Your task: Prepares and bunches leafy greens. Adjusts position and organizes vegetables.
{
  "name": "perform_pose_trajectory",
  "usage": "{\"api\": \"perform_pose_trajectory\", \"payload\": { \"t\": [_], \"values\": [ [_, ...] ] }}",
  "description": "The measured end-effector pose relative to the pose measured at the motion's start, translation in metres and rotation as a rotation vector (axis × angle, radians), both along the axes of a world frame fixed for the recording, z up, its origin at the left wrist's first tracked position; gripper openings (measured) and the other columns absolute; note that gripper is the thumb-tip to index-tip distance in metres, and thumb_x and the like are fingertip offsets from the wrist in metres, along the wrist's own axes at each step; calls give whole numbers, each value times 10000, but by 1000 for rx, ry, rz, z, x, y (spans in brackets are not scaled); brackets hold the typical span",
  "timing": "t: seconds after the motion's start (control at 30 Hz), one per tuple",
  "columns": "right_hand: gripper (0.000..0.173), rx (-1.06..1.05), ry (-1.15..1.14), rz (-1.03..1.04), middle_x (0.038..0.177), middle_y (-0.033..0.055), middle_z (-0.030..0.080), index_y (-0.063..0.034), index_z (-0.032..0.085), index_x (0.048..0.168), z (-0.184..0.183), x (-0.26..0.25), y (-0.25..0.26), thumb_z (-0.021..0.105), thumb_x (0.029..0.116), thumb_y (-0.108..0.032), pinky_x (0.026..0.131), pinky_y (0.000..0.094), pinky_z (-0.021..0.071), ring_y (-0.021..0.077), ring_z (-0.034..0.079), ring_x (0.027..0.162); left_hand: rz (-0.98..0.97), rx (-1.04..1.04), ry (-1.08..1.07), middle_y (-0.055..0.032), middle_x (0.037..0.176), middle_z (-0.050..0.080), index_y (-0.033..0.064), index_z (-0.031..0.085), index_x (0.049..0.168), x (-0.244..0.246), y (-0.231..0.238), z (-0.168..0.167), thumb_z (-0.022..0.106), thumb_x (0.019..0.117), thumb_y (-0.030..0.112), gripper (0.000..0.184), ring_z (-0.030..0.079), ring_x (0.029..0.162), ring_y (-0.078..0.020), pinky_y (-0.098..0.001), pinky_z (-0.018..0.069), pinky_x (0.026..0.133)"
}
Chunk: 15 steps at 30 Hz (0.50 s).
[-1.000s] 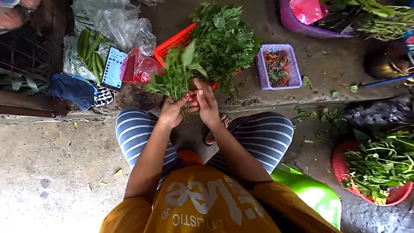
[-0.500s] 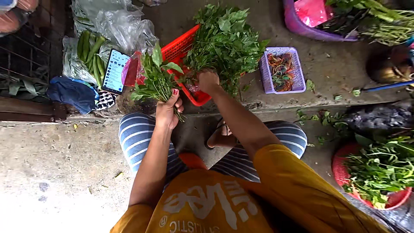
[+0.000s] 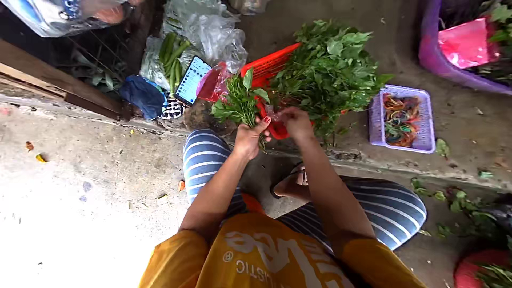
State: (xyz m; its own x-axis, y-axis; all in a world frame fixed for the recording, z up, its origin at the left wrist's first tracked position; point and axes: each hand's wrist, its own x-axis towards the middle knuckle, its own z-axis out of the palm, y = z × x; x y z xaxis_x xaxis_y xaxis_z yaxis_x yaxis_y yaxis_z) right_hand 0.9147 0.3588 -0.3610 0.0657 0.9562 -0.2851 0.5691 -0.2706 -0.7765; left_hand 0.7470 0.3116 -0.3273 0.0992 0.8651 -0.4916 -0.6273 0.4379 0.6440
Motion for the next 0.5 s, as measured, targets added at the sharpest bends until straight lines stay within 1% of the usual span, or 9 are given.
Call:
{"api": "perform_pose_trajectory", "payload": {
  "t": [0.07, 0.1, 0.13, 0.2, 0.23, 0.3, 0.4, 0.47, 0.5],
  "values": [
    [252, 142, 54, -20, 1025, 146, 653, -7, 629, 1168, 26, 0, -24, 571, 1055, -224, 789, 415, 527, 199, 620, 839, 16, -8, 0, -7, 744, 617, 90, 541, 972, 0, 0, 4, 591, 1014, 16, 99, 591, 558, -83, -230, 555, 534],
    [238, 199, 67, -12, 987, 121, 632, -7, 618, 1150, 39, -2, -35, 566, 1058, -220, 747, 366, 516, 156, 592, 788, 14, 0, -5, -9, 772, 628, 91, 541, 976, 0, 0, 4, 587, 1015, 13, 99, 613, 588, -93, -247, 576, 568],
    [229, 254, 72, 3, 992, 119, 635, 6, 621, 1142, 48, -6, -45, 566, 1056, -199, 740, 340, 524, 135, 598, 784, 9, 12, -12, -13, 796, 647, 90, 549, 982, 1, -1, 4, 581, 1017, 8, 94, 643, 626, -109, -273, 599, 612],
    [222, 371, 67, 55, 1055, 163, 652, 51, 632, 1136, 56, -14, -64, 568, 1042, -139, 783, 338, 563, 154, 648, 847, -20, 53, -24, -26, 848, 679, 81, 570, 1002, 6, -3, 3, 566, 1018, -2, 85, 693, 728, -144, -332, 625, 719],
    [206, 432, 43, 80, 1047, 171, 668, 55, 640, 1119, 56, -18, -70, 577, 1035, -122, 789, 334, 578, 160, 671, 857, -37, 70, -28, -32, 873, 691, 77, 583, 1022, 9, -5, 4, 563, 1018, 2, 78, 704, 770, -153, -348, 624, 753],
    [183, 516, -7, 120, 1033, 197, 669, 71, 659, 1087, 52, -23, -78, 588, 1015, -82, 786, 345, 588, 200, 680, 851, -70, 93, -13, -13, 905, 687, 85, 596, 1062, 14, -8, 5, 569, 1017, 9, 92, 688, 807, -120, -312, 607, 774],
    [148, 590, -78, 156, 1002, 222, 674, 82, 674, 1024, 44, -30, -82, 604, 987, -43, 829, 397, 572, 282, 682, 900, -111, 113, 27, -19, 943, 696, 53, 620, 1152, 14, -11, 6, 605, 1000, 23, 156, 680, 836, -89, -279, 591, 798],
    [154, 614, -74, 192, 1005, 222, 689, 74, 698, 1027, 38, -29, -81, 626, 973, -51, 865, 431, 571, 315, 690, 938, -159, 128, 109, -4, 967, 701, 82, 619, 1177, 9, -12, 6, 612, 1020, 106, 159, 680, 855, -73, -271, 590, 798],
    [168, 600, -54, 216, 1022, 208, 699, 59, 715, 1049, 37, -26, -79, 641, 969, -69, 880, 425, 573, 300, 694, 953, -164, 137, 143, -5, 996, 706, 87, 610, 1201, 6, -12, 6, 601, 1034, 147, 177, 687, 881, -79, -283, 594, 815]
  ]
}}
